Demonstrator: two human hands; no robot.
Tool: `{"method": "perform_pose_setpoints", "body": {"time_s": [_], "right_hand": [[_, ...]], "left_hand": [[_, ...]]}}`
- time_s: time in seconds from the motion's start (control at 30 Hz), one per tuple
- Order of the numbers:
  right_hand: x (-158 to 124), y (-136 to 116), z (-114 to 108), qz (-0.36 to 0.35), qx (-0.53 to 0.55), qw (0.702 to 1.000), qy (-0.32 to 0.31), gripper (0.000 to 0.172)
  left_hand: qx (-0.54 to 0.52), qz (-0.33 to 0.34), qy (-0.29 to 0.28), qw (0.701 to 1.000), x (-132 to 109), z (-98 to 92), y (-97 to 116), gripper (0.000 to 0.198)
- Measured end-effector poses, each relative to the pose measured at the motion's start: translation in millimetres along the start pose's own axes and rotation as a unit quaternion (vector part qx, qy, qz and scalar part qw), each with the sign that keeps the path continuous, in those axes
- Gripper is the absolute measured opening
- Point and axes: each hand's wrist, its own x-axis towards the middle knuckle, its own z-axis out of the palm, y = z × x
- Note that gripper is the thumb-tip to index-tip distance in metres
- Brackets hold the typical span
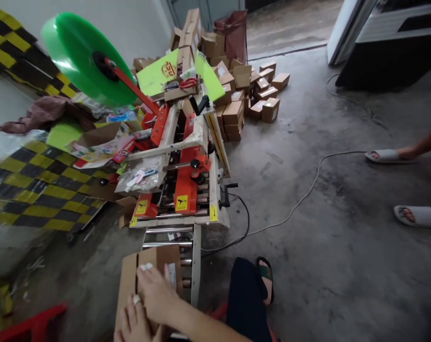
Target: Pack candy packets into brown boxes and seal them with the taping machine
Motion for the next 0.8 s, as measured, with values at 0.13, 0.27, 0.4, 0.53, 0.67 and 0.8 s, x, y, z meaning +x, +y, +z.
{"method": "perform_pose_setpoints", "body": {"time_s": [0.13, 0.27, 0.4, 0.53, 0.67, 0.8], "right_hand": [[-43.3, 43.9, -65.1, 0.181, 0.030, 0.983, 0.027, 0.076], [-134.9, 113.9, -132.0, 0.400, -0.008, 0.909, 0.116, 0.073], [-274.3, 176.7, -175.9, 0.574, -0.038, 0.782, 0.239, 0.070], [-395.7, 214.5, -168.2, 0.675, -0.027, 0.668, 0.314, 0.056], [-434.7, 229.1, -139.2, 0.655, 0.043, 0.692, 0.301, 0.026], [-421.9, 222.7, -151.9, 0.607, 0.086, 0.748, 0.255, 0.030]], "left_hand": [[-0.014, -0.005, 0.030, 0.999, 56.8, -39.9, 76.9, 0.090], [-0.031, 0.001, 0.037, 0.999, 116.6, -61.6, 128.7, 0.086], [-0.025, 0.030, 0.017, 0.999, 138.0, -61.2, 129.1, 0.082], [-0.012, 0.082, 0.000, 0.997, 142.9, -56.1, 106.1, 0.077], [-0.024, 0.091, 0.004, 0.996, 174.3, -62.0, 110.4, 0.077], [-0.086, 0.088, 0.012, 0.992, 227.9, -78.6, 143.3, 0.078]]}}
